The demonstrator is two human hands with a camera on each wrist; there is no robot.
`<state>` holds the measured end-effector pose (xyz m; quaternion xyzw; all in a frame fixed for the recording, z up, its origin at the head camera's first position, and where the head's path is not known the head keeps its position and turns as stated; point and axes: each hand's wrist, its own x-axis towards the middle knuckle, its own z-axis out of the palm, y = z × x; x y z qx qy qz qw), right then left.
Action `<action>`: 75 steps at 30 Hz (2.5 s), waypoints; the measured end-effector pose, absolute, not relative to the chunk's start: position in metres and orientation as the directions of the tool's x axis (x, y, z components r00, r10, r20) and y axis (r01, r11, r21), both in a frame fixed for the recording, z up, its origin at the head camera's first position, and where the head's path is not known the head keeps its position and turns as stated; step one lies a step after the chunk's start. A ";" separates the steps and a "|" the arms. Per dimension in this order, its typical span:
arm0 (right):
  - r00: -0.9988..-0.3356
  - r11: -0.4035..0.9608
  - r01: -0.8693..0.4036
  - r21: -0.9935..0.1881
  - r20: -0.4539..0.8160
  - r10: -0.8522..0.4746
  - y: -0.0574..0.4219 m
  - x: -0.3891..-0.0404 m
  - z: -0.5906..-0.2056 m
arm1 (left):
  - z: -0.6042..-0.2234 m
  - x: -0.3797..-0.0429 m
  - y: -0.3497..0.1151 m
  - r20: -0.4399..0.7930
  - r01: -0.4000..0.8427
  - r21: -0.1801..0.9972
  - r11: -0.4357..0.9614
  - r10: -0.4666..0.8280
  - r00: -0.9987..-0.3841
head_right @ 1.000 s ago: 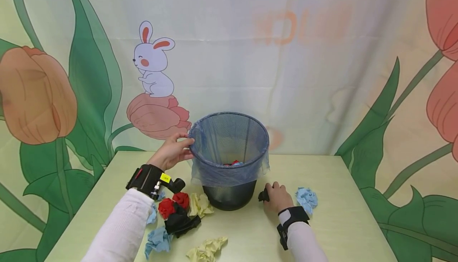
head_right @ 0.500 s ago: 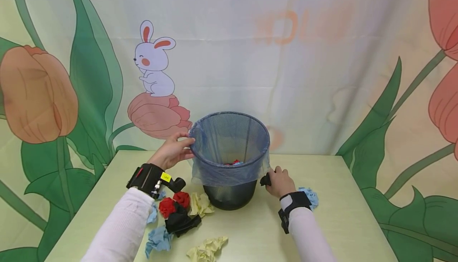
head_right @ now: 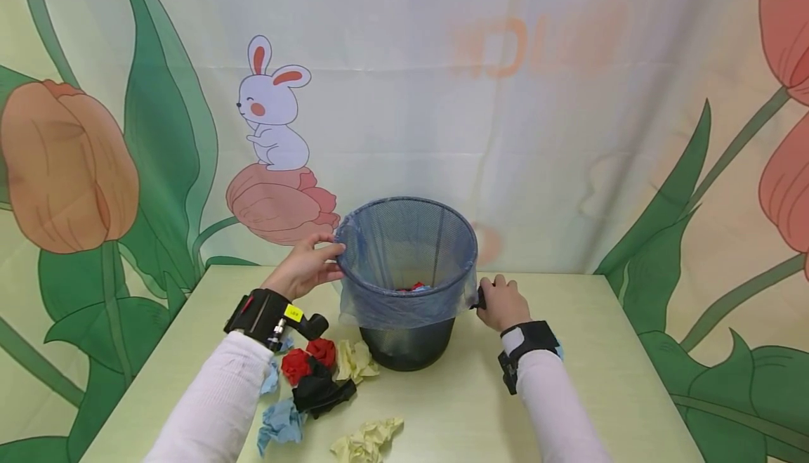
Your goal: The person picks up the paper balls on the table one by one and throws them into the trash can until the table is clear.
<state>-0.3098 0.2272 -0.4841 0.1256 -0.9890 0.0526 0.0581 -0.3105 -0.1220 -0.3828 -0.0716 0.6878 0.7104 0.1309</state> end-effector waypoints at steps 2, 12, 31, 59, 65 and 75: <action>-0.962 0.964 -0.251 -0.089 0.137 -0.238 0.230 -0.311 -0.481 | -0.383 -0.311 -0.122 -0.282 -0.285 0.958 -0.020 0.088 -0.955; -0.964 0.969 -0.234 -0.082 0.150 -0.220 0.241 -0.310 -0.453 | -0.381 -0.308 -0.121 -0.281 -0.283 0.959 -0.011 0.087 -0.956; -0.955 0.965 -0.249 -0.084 0.186 -0.230 0.240 -0.319 -0.408 | -0.383 -0.309 -0.121 -0.275 -0.278 0.960 -0.019 0.095 -0.957; -0.920 0.949 -0.312 -0.037 0.260 -0.292 0.236 -0.326 -0.344 | -0.381 -0.309 -0.122 -0.281 -0.286 0.958 -0.028 0.111 -0.953; -0.909 0.943 -0.331 -0.032 0.278 -0.310 0.229 -0.325 -0.334 | -0.382 -0.309 -0.122 -0.288 -0.291 0.956 -0.023 0.102 -0.952; -0.880 0.917 -0.397 -0.019 0.290 -0.375 0.212 -0.322 -0.325 | -0.380 -0.308 -0.121 -0.285 -0.288 0.958 -0.013 0.099 -0.953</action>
